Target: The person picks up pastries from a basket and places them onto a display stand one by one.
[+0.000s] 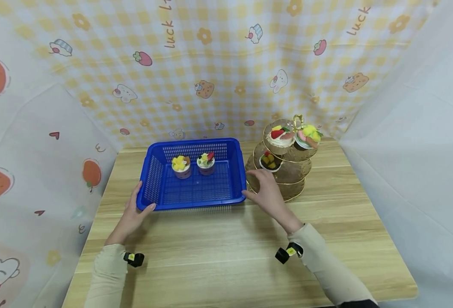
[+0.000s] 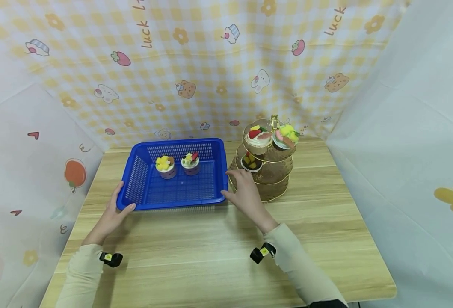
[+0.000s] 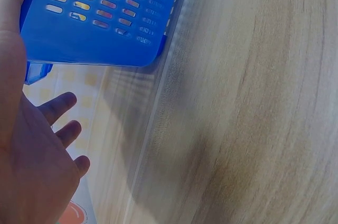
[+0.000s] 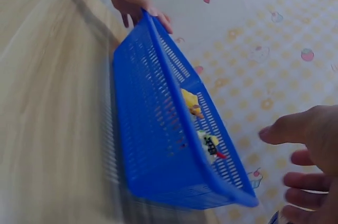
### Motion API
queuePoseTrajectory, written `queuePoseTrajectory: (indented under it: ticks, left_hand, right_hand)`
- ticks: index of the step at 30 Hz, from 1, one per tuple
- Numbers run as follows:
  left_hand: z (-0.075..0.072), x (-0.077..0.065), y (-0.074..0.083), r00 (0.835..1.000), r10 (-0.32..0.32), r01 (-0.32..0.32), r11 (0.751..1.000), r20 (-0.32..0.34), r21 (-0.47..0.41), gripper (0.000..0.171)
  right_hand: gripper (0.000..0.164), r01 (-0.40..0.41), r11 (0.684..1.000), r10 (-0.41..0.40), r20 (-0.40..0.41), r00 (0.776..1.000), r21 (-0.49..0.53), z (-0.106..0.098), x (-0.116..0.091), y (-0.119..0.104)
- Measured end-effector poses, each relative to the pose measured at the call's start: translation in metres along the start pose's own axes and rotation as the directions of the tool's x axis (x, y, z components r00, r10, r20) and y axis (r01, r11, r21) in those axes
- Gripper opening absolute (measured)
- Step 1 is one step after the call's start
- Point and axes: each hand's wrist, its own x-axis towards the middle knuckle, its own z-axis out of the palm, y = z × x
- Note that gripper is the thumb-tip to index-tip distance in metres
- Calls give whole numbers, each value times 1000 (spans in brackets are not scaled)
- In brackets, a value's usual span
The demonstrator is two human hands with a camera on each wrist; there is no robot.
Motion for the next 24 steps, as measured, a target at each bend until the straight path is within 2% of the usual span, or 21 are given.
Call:
queuePoseTrajectory:
  ticks: [6,13,16,20,24]
  left_hand:
    - [1,0,1,1000,1,-1,1000,4,-17,95]
    - [0,-1,0,1000,-12,13,1000,3,-20,95]
    - [0,-2,0,1000,-15,15,1000,2,-19,95]
    - [0,-1,1,1000,1,-1,1000,2,-27,95]
    - [-1,-2,1,1000,4,-4,999,0,-34,95]
  right_hand:
    - [54,49,995,-33,185,982,-84,-4,23,-11]
    - [56,38,991,10,352,936,-129,6,57,-24]
    - [57,40,987,24,396,918,-154,15,72,-30]
    - [56,57,980,30,422,906,-191,25,93,-39]
    - [58,20,976,82,453,888,-216,36,112,-49]
